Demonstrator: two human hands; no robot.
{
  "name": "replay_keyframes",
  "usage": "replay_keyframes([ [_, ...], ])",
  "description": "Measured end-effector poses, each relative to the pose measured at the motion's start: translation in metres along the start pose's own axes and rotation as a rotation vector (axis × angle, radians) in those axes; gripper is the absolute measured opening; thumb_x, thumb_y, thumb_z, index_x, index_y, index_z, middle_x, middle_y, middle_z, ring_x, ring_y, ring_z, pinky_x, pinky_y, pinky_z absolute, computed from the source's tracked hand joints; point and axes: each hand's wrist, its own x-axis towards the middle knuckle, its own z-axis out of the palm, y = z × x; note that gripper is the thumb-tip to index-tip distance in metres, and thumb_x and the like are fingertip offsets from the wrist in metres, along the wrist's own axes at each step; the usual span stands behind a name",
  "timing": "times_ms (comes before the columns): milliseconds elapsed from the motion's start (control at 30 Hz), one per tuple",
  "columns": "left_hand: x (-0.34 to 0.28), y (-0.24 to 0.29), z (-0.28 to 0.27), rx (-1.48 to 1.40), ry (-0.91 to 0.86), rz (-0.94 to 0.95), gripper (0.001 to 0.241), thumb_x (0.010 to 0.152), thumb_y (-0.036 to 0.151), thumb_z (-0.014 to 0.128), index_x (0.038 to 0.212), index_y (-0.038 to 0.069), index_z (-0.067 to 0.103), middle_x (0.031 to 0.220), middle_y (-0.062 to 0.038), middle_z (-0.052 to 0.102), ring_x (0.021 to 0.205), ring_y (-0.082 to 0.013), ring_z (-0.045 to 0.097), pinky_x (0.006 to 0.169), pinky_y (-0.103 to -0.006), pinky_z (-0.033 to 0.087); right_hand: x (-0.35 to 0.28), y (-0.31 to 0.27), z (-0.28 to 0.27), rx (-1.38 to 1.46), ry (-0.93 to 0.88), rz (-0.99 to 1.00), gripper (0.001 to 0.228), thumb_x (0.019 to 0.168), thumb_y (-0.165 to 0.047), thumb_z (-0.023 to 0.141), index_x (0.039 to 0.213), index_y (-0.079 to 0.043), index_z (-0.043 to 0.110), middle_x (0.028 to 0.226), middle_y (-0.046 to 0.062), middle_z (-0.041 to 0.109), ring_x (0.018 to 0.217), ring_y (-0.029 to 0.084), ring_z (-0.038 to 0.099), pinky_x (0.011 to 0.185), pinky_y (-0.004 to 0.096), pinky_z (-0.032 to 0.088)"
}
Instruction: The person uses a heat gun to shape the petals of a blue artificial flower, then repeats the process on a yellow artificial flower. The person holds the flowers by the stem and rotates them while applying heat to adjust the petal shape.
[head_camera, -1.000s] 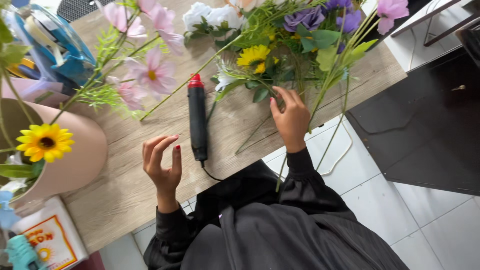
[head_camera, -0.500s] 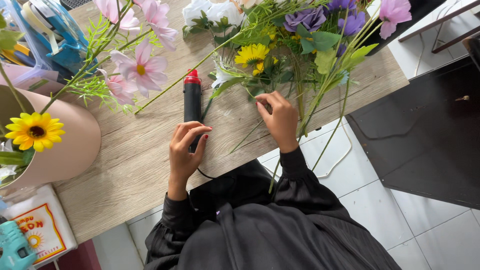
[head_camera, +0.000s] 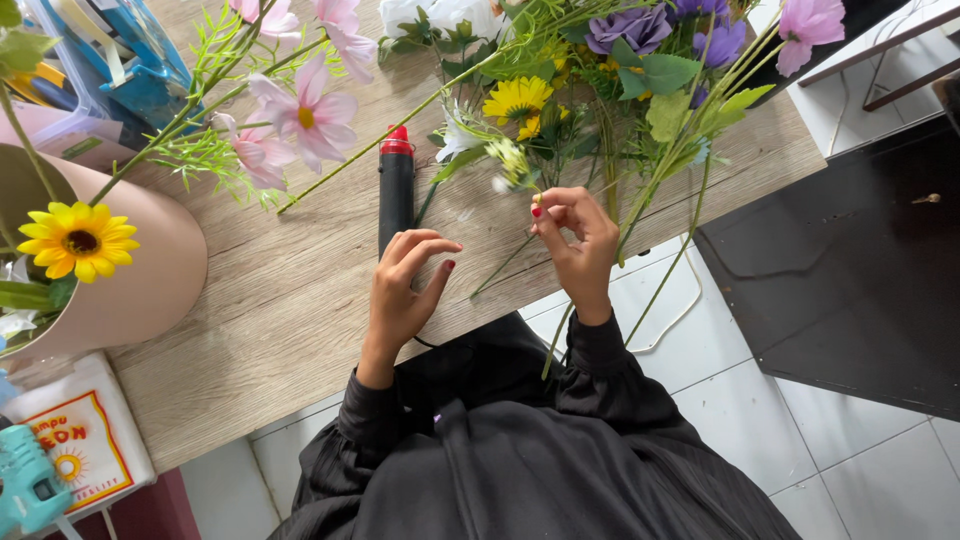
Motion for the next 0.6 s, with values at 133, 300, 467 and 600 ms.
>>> replay_keyframes([
  [133,0.008,0.009,0.004,-0.025,0.016,-0.007,0.017,0.100,0.007,0.074,0.114,0.016,0.079,0.105,-0.005,0.074,0.097,-0.0312,0.071,0.090,-0.0427,0.057,-0.005,0.001,0.009,0.131,0.001,0.068,0.011,0.101,-0.007,0.078,0.107,0.002,0.075,0.091,0.014,0.075,0.069,0.020,0.075,0.067,0.033,0.064],
  [300,0.020,0.029,0.007,-0.093,0.054,-0.034,0.019,0.099,0.009,0.076,0.116,0.016,0.079,0.106,-0.003,0.077,0.099,-0.0282,0.070,0.087,-0.0389,0.057,-0.007,-0.017,0.023,0.227,-0.093,0.183,0.016,0.101,-0.013,0.079,0.110,-0.001,0.077,0.090,0.014,0.078,0.069,0.015,0.073,0.068,0.031,0.062],
  [467,0.027,0.043,0.014,-0.148,0.144,-0.077,0.017,0.101,0.014,0.076,0.118,0.016,0.079,0.105,-0.004,0.077,0.096,-0.0257,0.068,0.084,-0.0374,0.057,-0.018,-0.016,0.039,0.250,-0.166,0.236,0.018,0.100,-0.016,0.080,0.112,-0.003,0.077,0.090,0.012,0.079,0.068,0.014,0.072,0.069,0.029,0.060],
  [600,0.029,0.043,0.014,-0.142,0.224,-0.098,0.023,0.100,0.019,0.079,0.123,0.018,0.078,0.103,-0.002,0.076,0.095,-0.0223,0.067,0.083,-0.0364,0.057,-0.022,-0.022,0.047,0.208,-0.202,0.220,0.019,0.098,-0.015,0.084,0.112,-0.003,0.079,0.090,0.012,0.080,0.066,0.015,0.074,0.068,0.030,0.059],
])
